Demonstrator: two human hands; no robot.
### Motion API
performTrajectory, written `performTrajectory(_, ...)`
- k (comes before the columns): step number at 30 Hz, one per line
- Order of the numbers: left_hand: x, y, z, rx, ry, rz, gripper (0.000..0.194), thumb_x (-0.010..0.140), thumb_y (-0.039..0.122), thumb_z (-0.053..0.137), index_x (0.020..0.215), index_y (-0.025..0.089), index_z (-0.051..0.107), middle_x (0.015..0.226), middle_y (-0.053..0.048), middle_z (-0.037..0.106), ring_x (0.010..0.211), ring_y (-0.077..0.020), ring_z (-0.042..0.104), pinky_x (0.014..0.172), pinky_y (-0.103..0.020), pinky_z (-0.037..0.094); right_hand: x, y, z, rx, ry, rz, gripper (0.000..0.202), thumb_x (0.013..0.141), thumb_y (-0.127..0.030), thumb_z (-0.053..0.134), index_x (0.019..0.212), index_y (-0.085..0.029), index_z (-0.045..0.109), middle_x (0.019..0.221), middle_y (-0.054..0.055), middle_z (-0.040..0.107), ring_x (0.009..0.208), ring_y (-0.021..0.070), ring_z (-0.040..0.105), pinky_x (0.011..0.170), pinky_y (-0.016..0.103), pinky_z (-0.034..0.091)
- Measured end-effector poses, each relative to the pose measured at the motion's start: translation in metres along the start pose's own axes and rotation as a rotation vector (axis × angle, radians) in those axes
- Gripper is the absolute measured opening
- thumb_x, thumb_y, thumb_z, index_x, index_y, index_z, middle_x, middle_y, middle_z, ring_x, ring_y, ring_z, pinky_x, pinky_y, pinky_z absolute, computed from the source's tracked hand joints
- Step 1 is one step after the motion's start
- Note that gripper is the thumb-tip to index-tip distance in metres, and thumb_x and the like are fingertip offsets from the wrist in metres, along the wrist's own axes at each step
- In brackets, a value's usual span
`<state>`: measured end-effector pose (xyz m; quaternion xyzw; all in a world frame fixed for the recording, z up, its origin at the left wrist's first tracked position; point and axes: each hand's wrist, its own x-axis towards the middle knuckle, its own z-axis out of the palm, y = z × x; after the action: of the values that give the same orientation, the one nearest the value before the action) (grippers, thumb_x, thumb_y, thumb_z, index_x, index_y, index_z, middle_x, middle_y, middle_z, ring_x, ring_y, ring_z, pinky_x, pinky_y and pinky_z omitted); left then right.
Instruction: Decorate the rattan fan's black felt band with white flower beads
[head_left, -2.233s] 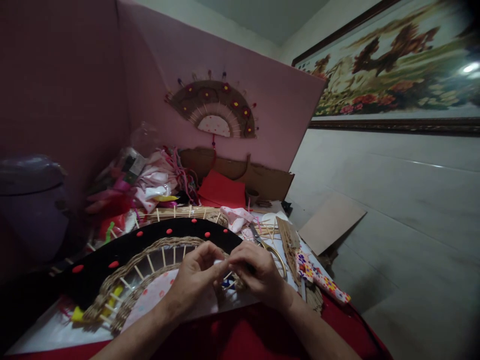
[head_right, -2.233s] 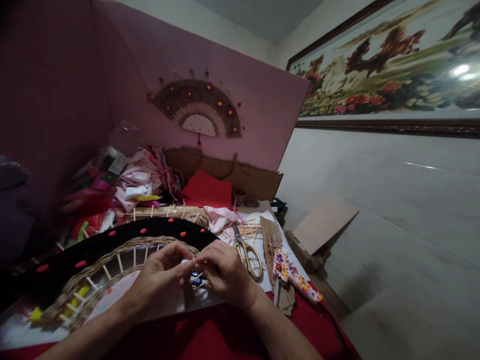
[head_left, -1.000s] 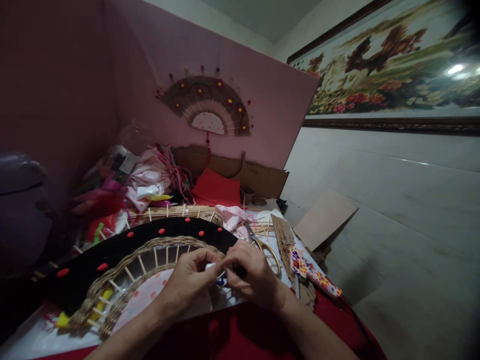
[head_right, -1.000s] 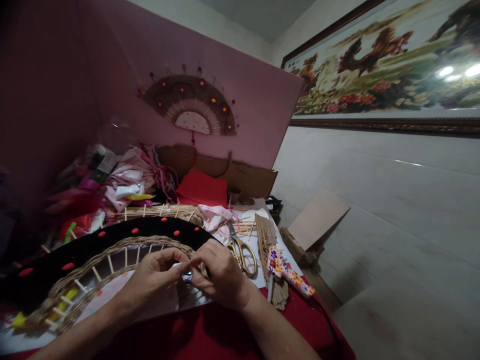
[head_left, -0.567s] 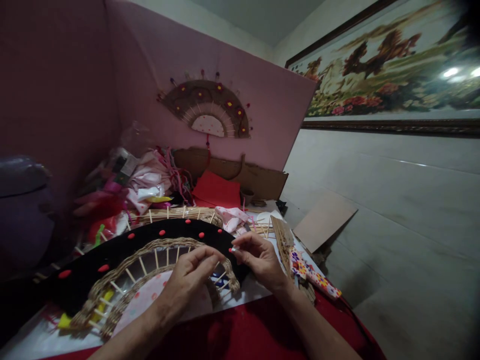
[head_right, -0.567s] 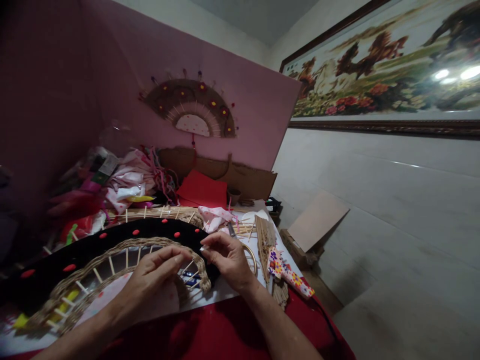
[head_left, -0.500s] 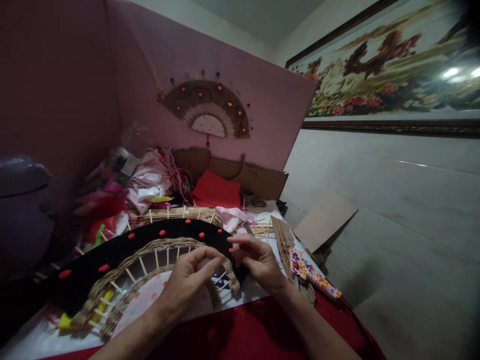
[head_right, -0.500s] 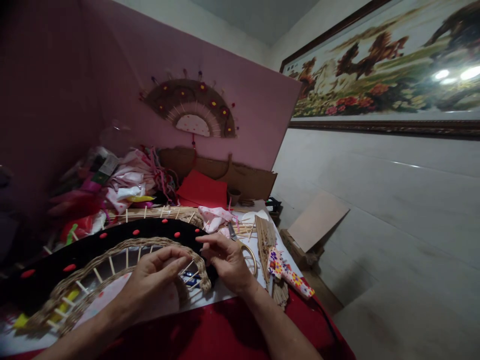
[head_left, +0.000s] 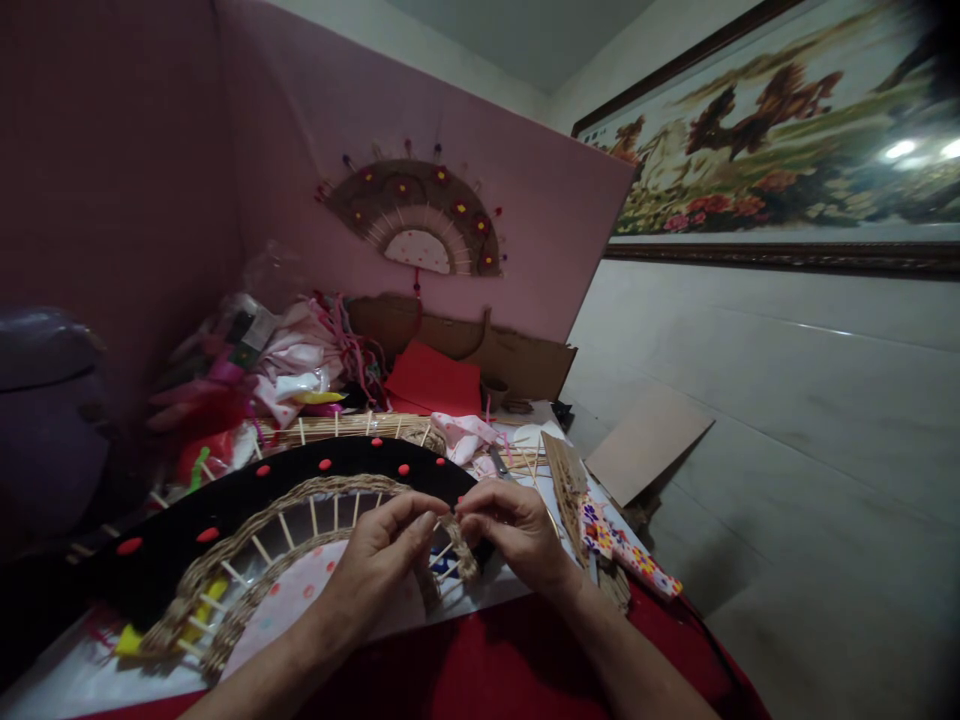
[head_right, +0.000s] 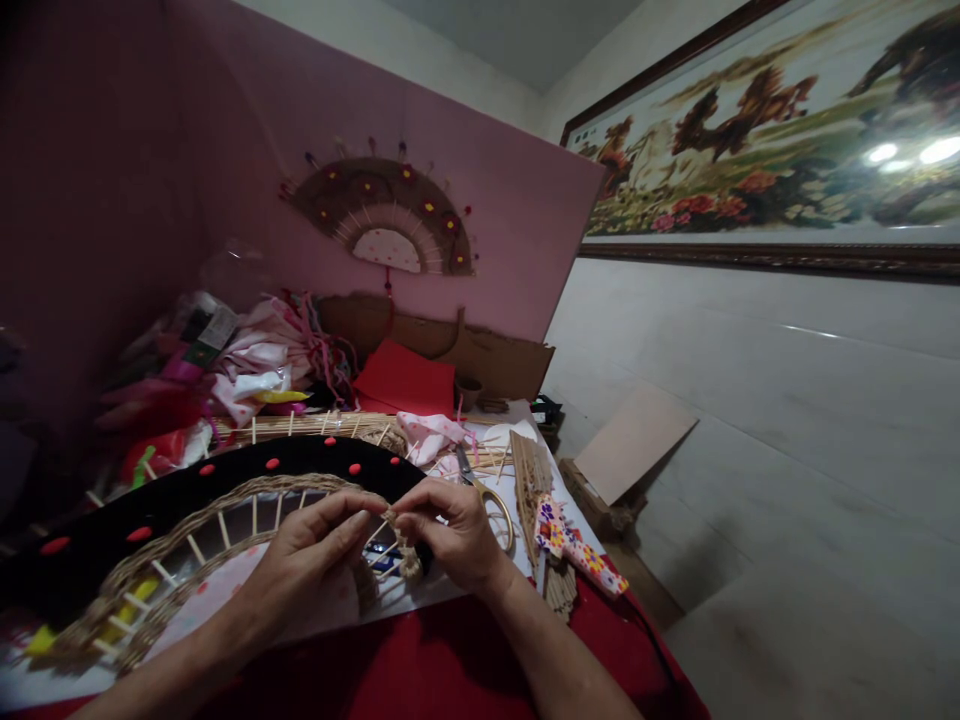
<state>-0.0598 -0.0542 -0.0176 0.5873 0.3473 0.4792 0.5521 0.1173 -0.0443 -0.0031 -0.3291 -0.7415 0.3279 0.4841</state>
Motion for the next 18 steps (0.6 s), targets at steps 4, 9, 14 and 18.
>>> performTrajectory(4,0.001,-0.001,0.001,0.068,0.039,0.076,0.022,0.079,0.037,0.054,0.084,0.019,0.066,0.075,-0.003,0.064,0.071,-0.0160,0.057,0.063,-0.025,0.045,-0.001,-0.003,-0.001,-0.140,0.007,-0.038,0.009,0.073,-0.021,0.066,0.067,-0.016,0.060,0.063,-0.001,0.056,0.056,0.0096,0.052,0.054,0.022,0.043)
performTrajectory(9,0.002,0.001,0.001,0.155,-0.030,0.089,0.023,0.080,0.037,0.054,0.083,0.018,0.067,0.081,-0.003,0.065,0.078,-0.0161,0.057,0.072,-0.025,0.043,-0.001,-0.003,-0.001,-0.123,-0.007,-0.112,0.007,0.080,-0.021,0.058,0.081,-0.018,0.065,0.068,0.000,0.059,0.061,0.0110,0.056,0.059,0.023,0.045)
performTrajectory(14,0.001,0.004,0.002,0.154,-0.071,0.055,0.026,0.080,0.039,0.053,0.079,0.017,0.067,0.072,-0.002,0.064,0.067,-0.0138,0.054,0.061,-0.022,0.041,-0.002,-0.004,0.004,-0.199,0.014,-0.288,0.009,0.079,-0.021,0.059,0.085,-0.018,0.066,0.075,0.004,0.060,0.068,0.0130,0.057,0.062,0.025,0.046)
performTrajectory(18,0.000,0.001,0.003,0.123,-0.081,0.032,0.022,0.074,0.037,0.061,0.071,0.015,0.064,0.067,0.000,0.061,0.064,-0.0122,0.052,0.059,-0.021,0.039,-0.004,-0.007,0.009,-0.267,-0.035,-0.295,0.005,0.078,-0.017,0.057,0.082,-0.018,0.059,0.073,0.002,0.057,0.065,0.0121,0.053,0.060,0.024,0.044)
